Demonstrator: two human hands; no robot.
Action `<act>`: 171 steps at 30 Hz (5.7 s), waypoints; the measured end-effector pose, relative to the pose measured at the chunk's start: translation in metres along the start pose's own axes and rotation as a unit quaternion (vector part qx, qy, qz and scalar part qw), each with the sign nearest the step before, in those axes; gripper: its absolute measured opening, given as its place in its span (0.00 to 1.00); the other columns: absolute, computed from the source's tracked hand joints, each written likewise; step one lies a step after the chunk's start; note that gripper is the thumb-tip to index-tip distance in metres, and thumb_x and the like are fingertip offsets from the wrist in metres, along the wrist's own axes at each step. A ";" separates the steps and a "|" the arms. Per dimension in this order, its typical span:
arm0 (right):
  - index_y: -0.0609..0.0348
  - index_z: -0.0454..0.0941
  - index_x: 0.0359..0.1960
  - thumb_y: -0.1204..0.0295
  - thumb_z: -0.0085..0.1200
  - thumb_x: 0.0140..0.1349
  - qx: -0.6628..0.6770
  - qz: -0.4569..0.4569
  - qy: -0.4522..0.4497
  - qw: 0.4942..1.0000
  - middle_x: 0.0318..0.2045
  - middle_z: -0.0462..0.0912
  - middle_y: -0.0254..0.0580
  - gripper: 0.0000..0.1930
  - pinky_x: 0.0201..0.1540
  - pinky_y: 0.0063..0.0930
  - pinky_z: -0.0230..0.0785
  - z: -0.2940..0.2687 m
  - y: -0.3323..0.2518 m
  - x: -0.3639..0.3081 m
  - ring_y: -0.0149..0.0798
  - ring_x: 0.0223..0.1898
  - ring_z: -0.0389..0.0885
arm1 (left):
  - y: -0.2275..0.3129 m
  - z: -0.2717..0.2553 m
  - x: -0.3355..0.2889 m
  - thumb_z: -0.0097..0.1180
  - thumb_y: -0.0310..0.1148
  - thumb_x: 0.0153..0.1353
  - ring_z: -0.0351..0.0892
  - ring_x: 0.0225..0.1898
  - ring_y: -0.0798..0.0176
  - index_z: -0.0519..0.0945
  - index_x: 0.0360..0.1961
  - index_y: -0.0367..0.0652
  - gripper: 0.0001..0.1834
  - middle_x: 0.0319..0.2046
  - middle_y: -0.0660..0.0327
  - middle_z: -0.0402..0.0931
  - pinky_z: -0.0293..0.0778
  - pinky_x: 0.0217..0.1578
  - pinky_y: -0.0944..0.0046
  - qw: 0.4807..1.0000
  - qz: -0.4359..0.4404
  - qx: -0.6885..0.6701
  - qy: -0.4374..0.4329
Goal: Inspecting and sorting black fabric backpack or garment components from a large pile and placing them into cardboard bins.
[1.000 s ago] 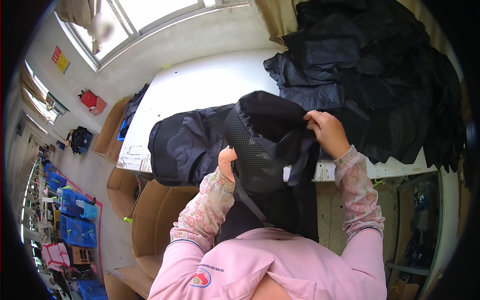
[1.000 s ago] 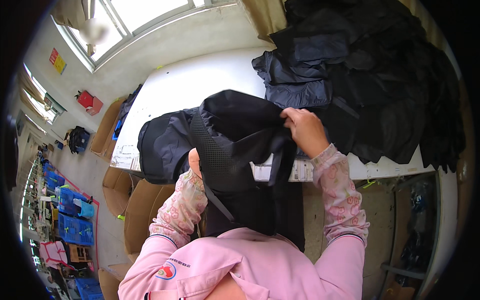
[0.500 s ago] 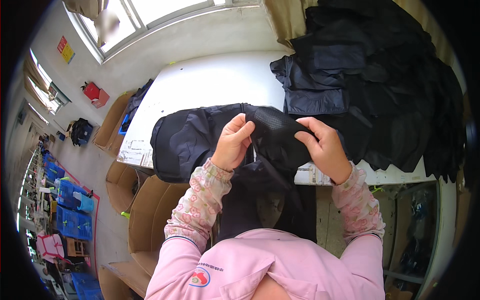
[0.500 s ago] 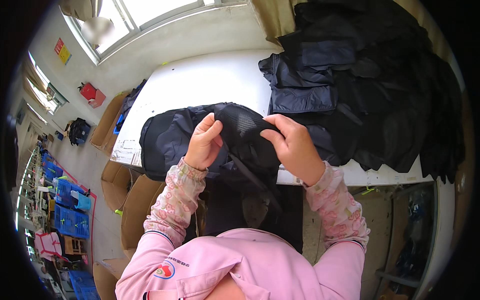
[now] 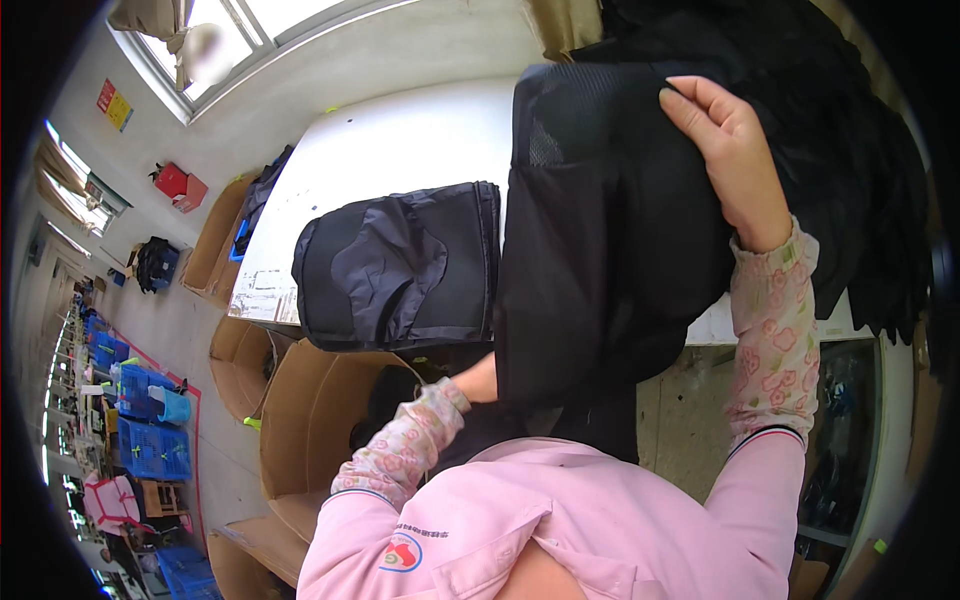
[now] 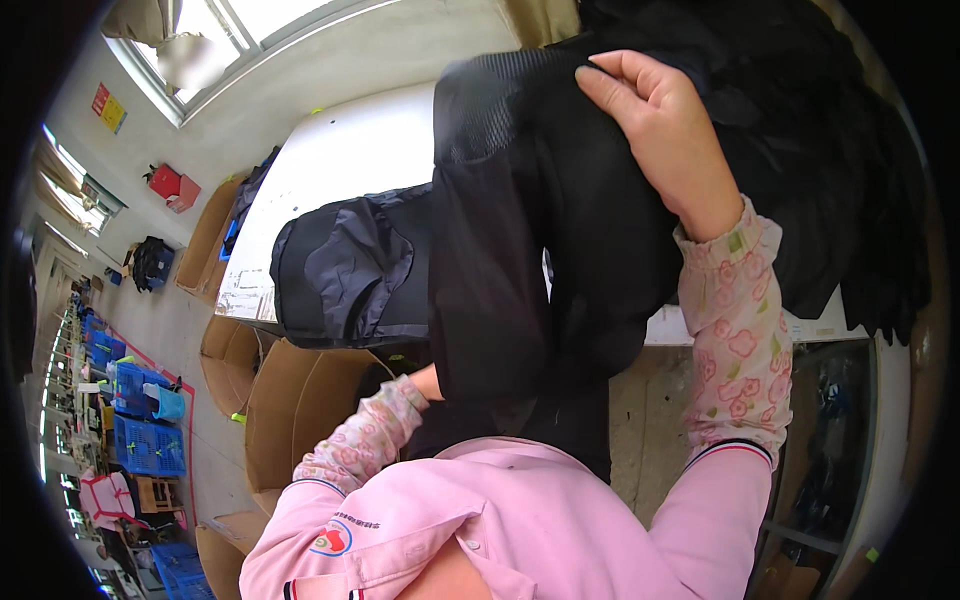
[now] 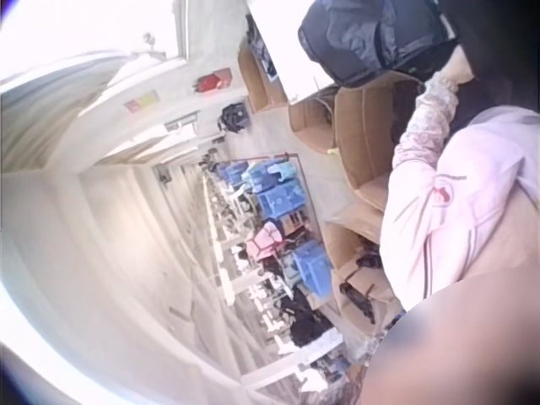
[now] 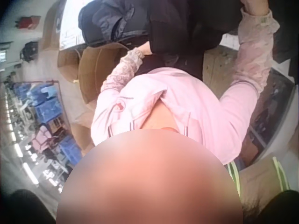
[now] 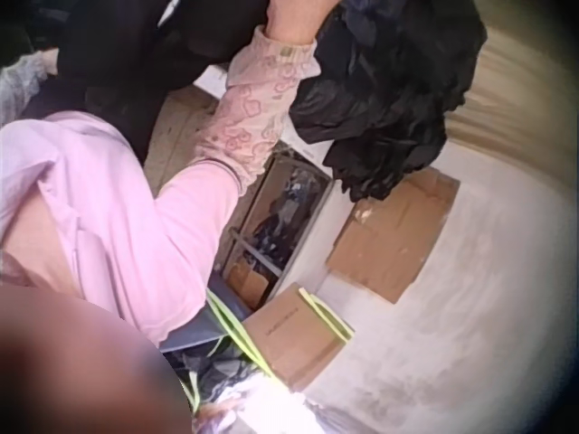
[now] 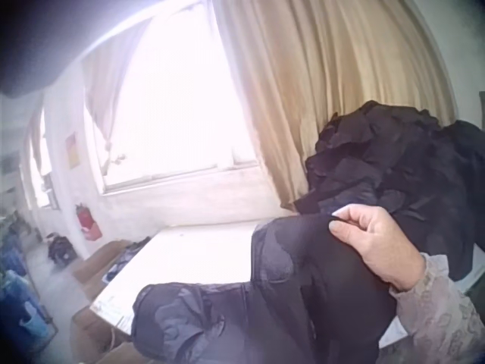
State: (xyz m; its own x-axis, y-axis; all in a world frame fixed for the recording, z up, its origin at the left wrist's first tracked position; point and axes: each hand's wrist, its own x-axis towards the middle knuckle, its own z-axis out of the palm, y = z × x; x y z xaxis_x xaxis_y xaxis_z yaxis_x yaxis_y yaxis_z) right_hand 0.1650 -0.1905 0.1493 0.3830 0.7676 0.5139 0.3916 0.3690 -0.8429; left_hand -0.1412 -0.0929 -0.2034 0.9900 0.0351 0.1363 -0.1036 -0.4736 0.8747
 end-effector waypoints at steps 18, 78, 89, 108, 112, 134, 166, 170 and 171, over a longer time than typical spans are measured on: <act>0.63 0.73 0.49 0.77 0.45 0.66 -0.066 0.002 -0.056 0.996 0.40 0.80 0.40 0.11 0.47 0.27 0.70 0.054 0.225 -0.107 0.29 0.41 0.76 | 0.150 -0.049 0.131 0.41 0.42 0.69 0.79 0.47 0.57 0.75 0.51 0.36 0.21 0.45 0.51 0.79 0.73 0.53 0.57 0.620 0.078 -0.768 0.144; 0.57 0.70 0.56 0.82 0.51 0.57 -0.162 -0.147 -0.216 0.952 0.49 0.79 0.45 0.23 0.47 0.30 0.73 -0.010 -0.018 -0.032 0.44 0.44 0.82 | 0.301 -0.211 0.168 0.63 0.42 0.55 0.75 0.42 0.43 0.74 0.38 0.40 0.19 0.36 0.51 0.75 0.70 0.45 0.53 0.891 0.075 0.447 0.028; 0.62 0.80 0.39 0.79 0.53 0.60 -0.329 -0.030 -0.025 0.944 0.29 0.79 0.41 0.07 0.33 0.22 0.69 -0.108 -0.002 -0.050 0.32 0.29 0.77 | 0.321 -0.255 0.152 0.64 0.40 0.54 0.73 0.32 0.45 0.71 0.32 0.40 0.17 0.28 0.52 0.72 0.68 0.34 0.56 0.830 0.095 0.526 0.156; 0.65 0.81 0.35 0.71 0.48 0.67 -0.153 -0.021 0.098 0.983 0.23 0.79 0.34 0.11 0.28 0.15 0.68 -0.114 0.014 -0.066 0.23 0.22 0.75 | 0.331 -0.262 0.137 0.65 0.40 0.54 0.73 0.30 0.49 0.71 0.32 0.42 0.17 0.24 0.54 0.72 0.69 0.33 0.59 0.826 0.075 0.524 0.196; 0.65 0.80 0.39 0.70 0.52 0.66 -0.158 -0.114 0.086 0.977 0.27 0.81 0.34 0.10 0.32 0.18 0.69 -0.082 -0.017 -0.055 0.25 0.29 0.77 | 0.335 -0.256 0.146 0.65 0.40 0.53 0.73 0.30 0.50 0.71 0.32 0.42 0.17 0.25 0.55 0.72 0.69 0.32 0.59 0.822 0.112 0.532 0.173; 0.65 0.75 0.47 0.61 0.60 0.54 -0.374 -0.082 -0.252 0.889 0.27 0.79 0.53 0.23 0.35 0.37 0.70 0.007 -0.094 -0.007 0.50 0.31 0.79 | 0.333 -0.249 0.161 0.66 0.37 0.51 0.73 0.31 0.50 0.73 0.33 0.41 0.16 0.28 0.55 0.72 0.69 0.34 0.60 0.815 0.210 0.518 0.155; 0.66 0.58 0.62 0.72 0.55 0.58 0.116 0.269 -0.121 0.948 0.21 0.77 0.41 0.31 0.12 0.27 0.68 0.238 0.227 -0.057 0.33 0.14 0.75 | -0.011 -0.291 -0.263 0.62 0.28 0.52 0.73 0.18 0.65 0.68 0.47 0.42 0.22 0.29 0.57 0.77 0.70 0.16 0.67 0.694 -0.401 -0.029 0.597; 0.66 0.60 0.61 0.69 0.59 0.55 0.037 0.320 -0.018 0.947 0.22 0.77 0.45 0.33 0.17 0.30 0.72 0.229 0.295 -0.099 0.38 0.17 0.78 | 0.011 -0.236 -0.118 0.65 0.36 0.51 0.64 0.59 0.43 0.66 0.59 0.45 0.34 0.59 0.43 0.62 0.61 0.57 0.44 0.551 -0.471 0.473 0.500; 0.66 0.61 0.61 0.68 0.60 0.55 0.032 0.311 -0.026 0.950 0.23 0.77 0.45 0.33 0.17 0.31 0.73 0.236 0.288 -0.095 0.38 0.18 0.79 | 0.028 -0.225 -0.098 0.65 0.38 0.52 0.61 0.62 0.43 0.66 0.60 0.45 0.35 0.61 0.45 0.60 0.57 0.60 0.44 0.607 -0.368 0.505 0.491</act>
State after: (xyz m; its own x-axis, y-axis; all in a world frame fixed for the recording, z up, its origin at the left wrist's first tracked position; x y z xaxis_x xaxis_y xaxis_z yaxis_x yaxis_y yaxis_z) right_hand 0.0443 -0.0333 -0.1800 0.4812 0.8716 -0.0937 0.0508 -0.1344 -0.9896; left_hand -0.2628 0.0887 -0.0874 0.1475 0.8367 0.5275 0.9345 -0.2925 0.2026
